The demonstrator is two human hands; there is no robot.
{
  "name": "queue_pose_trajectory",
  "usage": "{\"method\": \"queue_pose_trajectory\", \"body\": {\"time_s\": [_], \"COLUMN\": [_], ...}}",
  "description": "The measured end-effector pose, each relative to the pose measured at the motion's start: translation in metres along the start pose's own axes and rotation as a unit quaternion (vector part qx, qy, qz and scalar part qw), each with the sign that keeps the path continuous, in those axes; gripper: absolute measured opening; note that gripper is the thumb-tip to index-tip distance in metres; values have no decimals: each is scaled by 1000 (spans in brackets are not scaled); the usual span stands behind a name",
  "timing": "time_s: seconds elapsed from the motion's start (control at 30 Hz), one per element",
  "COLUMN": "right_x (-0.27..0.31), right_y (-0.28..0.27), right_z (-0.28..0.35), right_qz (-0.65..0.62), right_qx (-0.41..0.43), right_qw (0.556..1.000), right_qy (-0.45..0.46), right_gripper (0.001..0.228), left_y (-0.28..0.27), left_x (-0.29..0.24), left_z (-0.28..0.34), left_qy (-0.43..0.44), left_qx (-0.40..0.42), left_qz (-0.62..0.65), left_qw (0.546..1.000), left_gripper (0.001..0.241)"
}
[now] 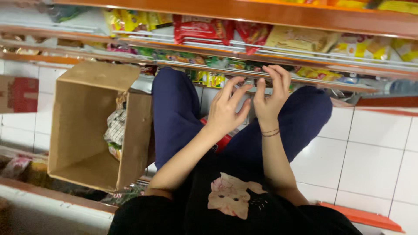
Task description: The person wipes various packaged snack items with a cloth, scans them with a handheld barcode scanner, and places them onto a retail shelf.
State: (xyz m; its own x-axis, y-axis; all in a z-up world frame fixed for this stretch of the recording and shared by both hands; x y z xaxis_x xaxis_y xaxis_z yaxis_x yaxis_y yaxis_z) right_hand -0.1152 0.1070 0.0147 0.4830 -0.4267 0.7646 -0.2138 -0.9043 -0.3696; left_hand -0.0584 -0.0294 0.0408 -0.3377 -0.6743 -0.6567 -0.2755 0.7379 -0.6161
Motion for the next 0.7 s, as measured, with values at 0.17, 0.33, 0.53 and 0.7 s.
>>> {"method": "queue_pose_trajectory", "body": {"time_s": [0.17, 0.33, 0.53, 0.7], "right_x": [39, 86, 136, 175], "right_y": [60, 130, 215, 293], "right_z": [6, 24, 52, 84], "right_qz": [-50, -88, -138, -188], "right_qx": [84, 176, 279, 342], "right_qw": [995, 978, 943, 906], "right_qy": [-18, -75, -121, -163], "right_gripper": [27, 27, 26, 25], "left_y": [-65, -153, -258, -261], "left_x": [20, 55, 149, 305], "left_z": [33, 81, 163, 234], "left_qy": [-36, -97, -218, -413], "left_qx": [-75, -143, -189, 4], "left_qz": [-37, -111, -247, -299], "left_qw": [996, 979, 925, 860], "left_gripper": [37, 32, 28, 54]}}
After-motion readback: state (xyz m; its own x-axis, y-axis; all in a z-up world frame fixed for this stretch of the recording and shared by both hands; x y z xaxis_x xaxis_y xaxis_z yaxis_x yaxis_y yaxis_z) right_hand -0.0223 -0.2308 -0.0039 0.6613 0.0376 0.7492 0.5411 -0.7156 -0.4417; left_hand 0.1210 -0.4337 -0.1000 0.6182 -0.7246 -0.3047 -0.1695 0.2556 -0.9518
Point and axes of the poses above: each hand's wrist, its own z-axis away from the middle knuckle, its own y-axis out of the palm, x = y × z, the point moved 9 cm from there along -z, towards the middle knuckle, and after that the axes turned 3 degrees about x, right-handed, at the moved point
